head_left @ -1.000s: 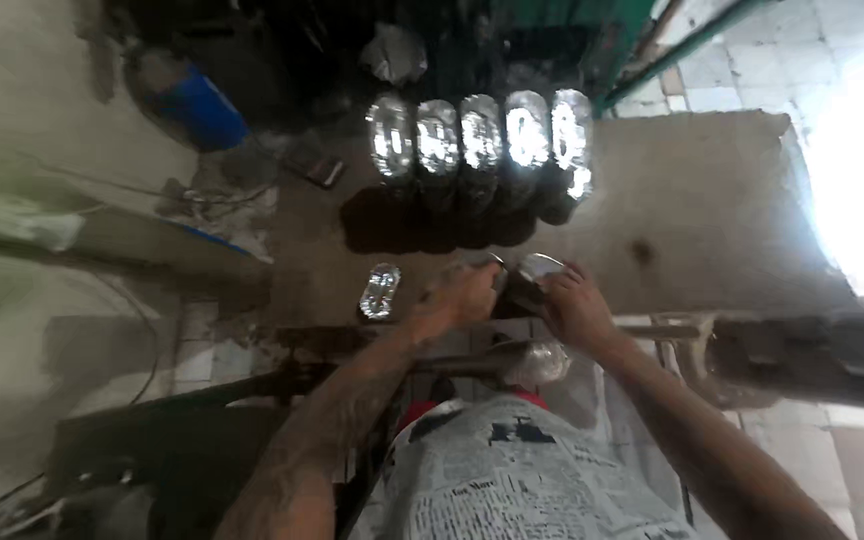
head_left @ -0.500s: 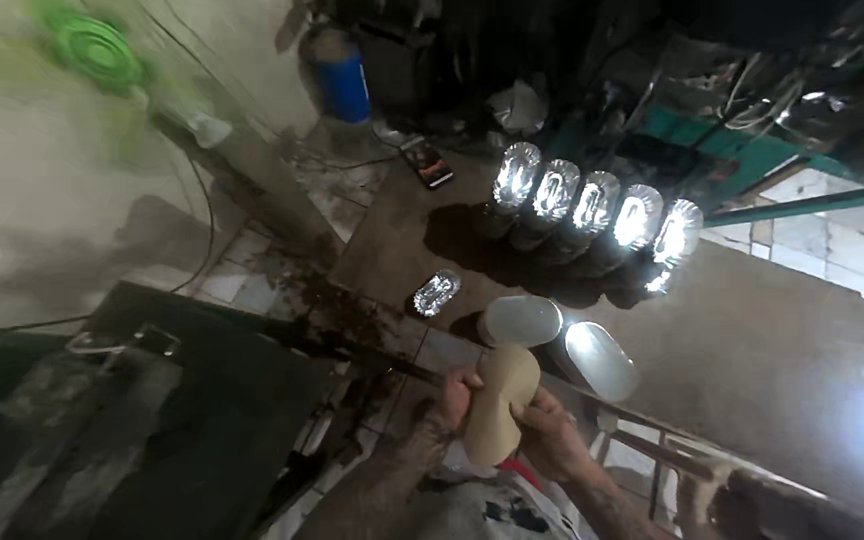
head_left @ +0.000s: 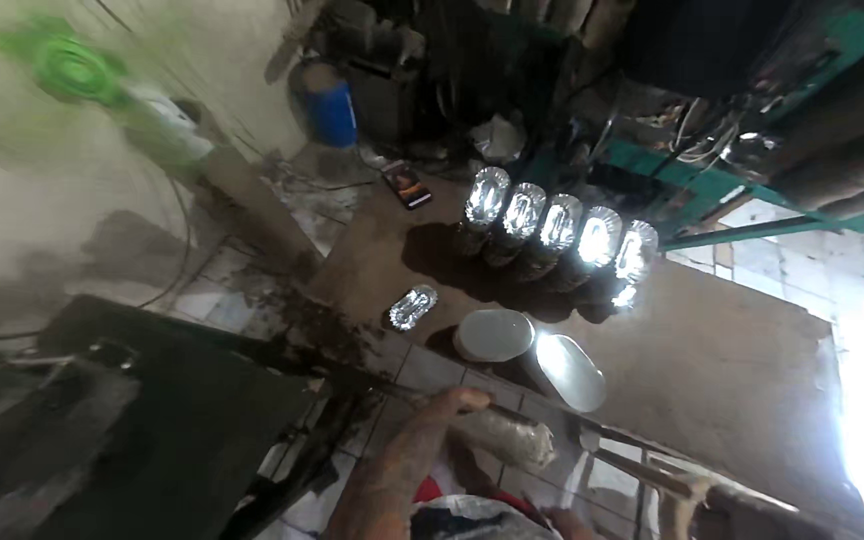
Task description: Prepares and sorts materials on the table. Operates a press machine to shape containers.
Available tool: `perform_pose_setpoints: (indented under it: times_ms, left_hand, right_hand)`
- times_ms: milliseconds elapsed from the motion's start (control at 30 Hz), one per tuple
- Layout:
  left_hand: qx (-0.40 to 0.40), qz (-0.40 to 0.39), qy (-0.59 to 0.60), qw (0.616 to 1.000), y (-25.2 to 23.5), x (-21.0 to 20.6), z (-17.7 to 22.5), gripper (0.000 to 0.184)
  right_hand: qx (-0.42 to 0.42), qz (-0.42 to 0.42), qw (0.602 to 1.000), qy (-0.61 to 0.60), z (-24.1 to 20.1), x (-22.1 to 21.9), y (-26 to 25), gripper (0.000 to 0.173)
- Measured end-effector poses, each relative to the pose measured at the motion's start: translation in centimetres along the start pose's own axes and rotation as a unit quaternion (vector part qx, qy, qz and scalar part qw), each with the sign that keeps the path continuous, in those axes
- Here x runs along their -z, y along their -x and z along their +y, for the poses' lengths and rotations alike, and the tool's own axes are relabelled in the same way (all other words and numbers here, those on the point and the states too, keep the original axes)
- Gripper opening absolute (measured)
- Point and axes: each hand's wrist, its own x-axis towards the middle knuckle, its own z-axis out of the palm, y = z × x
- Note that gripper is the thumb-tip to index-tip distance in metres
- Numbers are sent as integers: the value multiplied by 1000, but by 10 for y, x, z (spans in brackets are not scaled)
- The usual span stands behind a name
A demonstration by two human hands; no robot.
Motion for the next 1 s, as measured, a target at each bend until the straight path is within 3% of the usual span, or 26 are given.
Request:
perform_pose_setpoints:
  times_ms: [100,167,267,367,433,500,533,567,633,700,733,800,867,933,1000]
  left_hand:
    - [-19,25,-87,996,49,47,8,59]
    - [-69,139,-50,987,111,74,3,56]
    - [-169,327,53,928,206,95,-19,48]
    - [-174,459,206,846,263,146,-56,60]
    - [-241,528,347,737,288,195,-74,44]
    - [-305,591,374,646,295,230,-96,42]
    - [-316,617,317,647,297,233,-114,50]
    - [-274,641,252,671,297,221,-134,55]
    - [-82,658,105,741,295,186,-192,66]
    - [84,619,47,779,301,172,-262,77]
    - [126,597,42,791,313,169,-289,75]
    - [103,556,29,824,339,159,-317,61]
    - [46,496,9,867,373,135,-315,55]
    - [40,415,-62,907,401,109,-330,53]
    - [67,376,-126,916,412,95,-376,49]
  right_hand:
    - [98,14,995,2,-5,11,-7,38]
    - [161,-21,986,24,-26,28,-1,39]
    - [258,-33,965,46,-51,44,-13,38]
    - [271,-12,962,6,-98,64,-28,31]
    - [290,43,956,-20,-132,66,-43,29]
    - [314,95,944,-30,-172,64,-56,26]
    - [322,114,939,-37,-195,61,-59,25]
    - [330,128,934,-42,-218,57,-60,25]
    - [356,150,921,-53,-270,47,-61,24]
    - [390,165,903,-69,-325,39,-61,26]
    - [413,166,892,-74,-354,33,-60,27]
    - [481,174,858,-56,-413,19,-55,27]
    - [587,197,784,49,-468,2,-60,21]
    - [656,172,702,217,-514,-19,-65,23]
    - [716,126,582,364,-555,-43,-75,25]
